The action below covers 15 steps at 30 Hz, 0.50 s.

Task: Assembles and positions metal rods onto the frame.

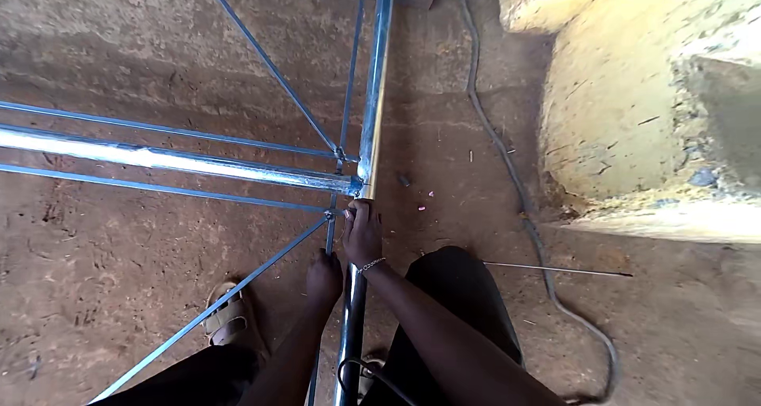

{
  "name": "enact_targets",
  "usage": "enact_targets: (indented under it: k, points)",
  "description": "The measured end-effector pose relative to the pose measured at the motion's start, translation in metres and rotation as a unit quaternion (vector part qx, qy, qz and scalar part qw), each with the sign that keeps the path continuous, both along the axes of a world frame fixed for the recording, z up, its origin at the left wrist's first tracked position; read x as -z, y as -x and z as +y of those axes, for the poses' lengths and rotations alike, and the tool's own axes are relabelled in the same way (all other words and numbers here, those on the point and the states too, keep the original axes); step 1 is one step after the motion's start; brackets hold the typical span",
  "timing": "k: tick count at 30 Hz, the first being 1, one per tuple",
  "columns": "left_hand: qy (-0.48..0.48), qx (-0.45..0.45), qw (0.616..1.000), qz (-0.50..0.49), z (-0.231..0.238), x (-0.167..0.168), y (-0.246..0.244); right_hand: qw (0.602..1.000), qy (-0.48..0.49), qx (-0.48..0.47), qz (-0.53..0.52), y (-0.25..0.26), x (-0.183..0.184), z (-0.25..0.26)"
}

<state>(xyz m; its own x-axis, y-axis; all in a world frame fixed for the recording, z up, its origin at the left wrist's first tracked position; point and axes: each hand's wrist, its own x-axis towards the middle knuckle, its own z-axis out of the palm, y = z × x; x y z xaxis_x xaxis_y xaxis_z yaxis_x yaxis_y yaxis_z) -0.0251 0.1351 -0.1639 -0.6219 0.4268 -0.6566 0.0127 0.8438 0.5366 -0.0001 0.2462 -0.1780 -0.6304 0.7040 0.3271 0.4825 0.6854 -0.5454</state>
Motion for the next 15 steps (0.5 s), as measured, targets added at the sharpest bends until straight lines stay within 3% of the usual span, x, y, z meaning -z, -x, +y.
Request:
enact_targets:
  k: [7, 10, 12, 15]
  points:
    - [-0.007, -0.005, 1.0, 0.017, -0.001, 0.001, -0.004, 1.0, -0.003, 0.007, 0.003, 0.001, 0.001, 0.001]
    - [-0.076, -0.058, 0.995, -0.024, -0.008, 0.01, -0.003, 1.0, 0.005, 0.008, 0.004, 0.0, 0.0, 0.0]
    - [-0.158, -0.156, 0.968, -0.119, -0.013, 0.016, -0.002, 1.0, 0.012, 0.007, 0.01, 0.0, -0.001, 0.0]
    - [-0.22, -0.316, 0.88, -0.279, -0.011, 0.007, 0.005, 1.0, 0.009, 0.01, 0.011, 0.0, -0.002, 0.0]
